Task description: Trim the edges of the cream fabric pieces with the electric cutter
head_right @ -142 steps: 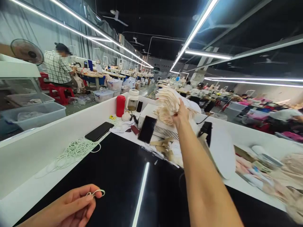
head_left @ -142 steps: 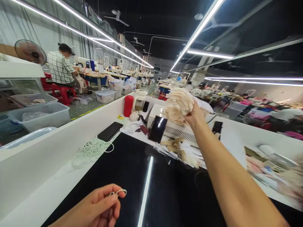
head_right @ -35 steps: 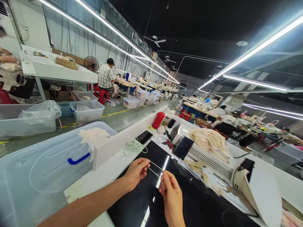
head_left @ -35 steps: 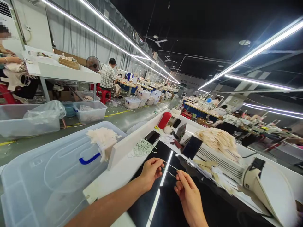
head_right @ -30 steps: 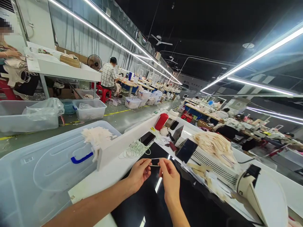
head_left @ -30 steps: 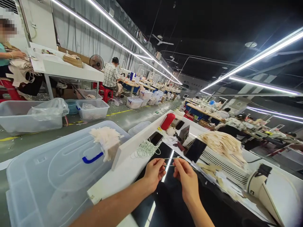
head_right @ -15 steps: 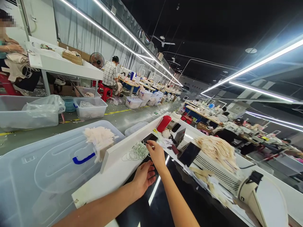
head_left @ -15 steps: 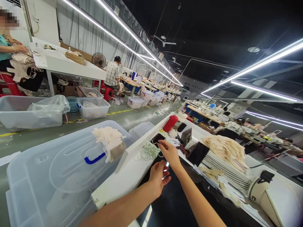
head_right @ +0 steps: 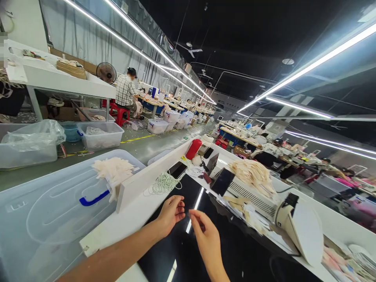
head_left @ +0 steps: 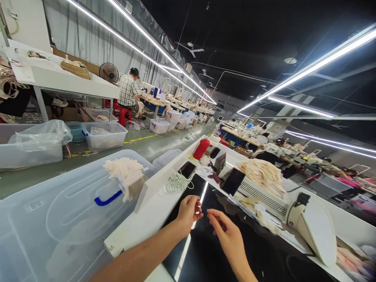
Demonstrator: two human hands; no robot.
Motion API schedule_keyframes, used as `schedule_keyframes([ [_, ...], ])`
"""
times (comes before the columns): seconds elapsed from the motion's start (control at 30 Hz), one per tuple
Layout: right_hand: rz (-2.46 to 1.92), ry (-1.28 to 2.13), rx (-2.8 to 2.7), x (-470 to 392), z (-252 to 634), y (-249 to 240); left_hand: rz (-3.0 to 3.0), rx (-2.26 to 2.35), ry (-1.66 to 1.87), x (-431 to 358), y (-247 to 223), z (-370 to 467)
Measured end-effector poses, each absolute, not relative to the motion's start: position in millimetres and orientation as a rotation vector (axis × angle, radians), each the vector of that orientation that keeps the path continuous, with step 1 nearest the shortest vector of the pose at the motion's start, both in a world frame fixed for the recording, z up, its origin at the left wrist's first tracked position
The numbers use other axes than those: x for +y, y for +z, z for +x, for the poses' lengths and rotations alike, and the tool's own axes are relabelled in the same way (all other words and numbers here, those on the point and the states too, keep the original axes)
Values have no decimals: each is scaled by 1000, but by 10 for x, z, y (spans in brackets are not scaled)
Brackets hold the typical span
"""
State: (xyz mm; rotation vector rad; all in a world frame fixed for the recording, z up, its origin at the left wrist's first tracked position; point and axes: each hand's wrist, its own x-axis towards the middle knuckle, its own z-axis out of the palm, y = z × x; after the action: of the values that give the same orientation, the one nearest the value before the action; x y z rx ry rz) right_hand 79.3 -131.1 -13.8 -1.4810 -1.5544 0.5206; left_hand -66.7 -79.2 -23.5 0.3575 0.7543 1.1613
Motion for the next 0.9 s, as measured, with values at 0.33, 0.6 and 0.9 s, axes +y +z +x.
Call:
schedule_keyframes([
  [0.33,-1446,554,-1691,-2175,974,-447,911,790,1096,-800,-274,-801],
  [0.6,-1422,536,-1646,-2171,872,-557,1524,752,907,-949,-294,-885],
  [0.9,-1281,659,-1693,-2126,991,-708,2016,744,721,-1804,9,-1461],
])
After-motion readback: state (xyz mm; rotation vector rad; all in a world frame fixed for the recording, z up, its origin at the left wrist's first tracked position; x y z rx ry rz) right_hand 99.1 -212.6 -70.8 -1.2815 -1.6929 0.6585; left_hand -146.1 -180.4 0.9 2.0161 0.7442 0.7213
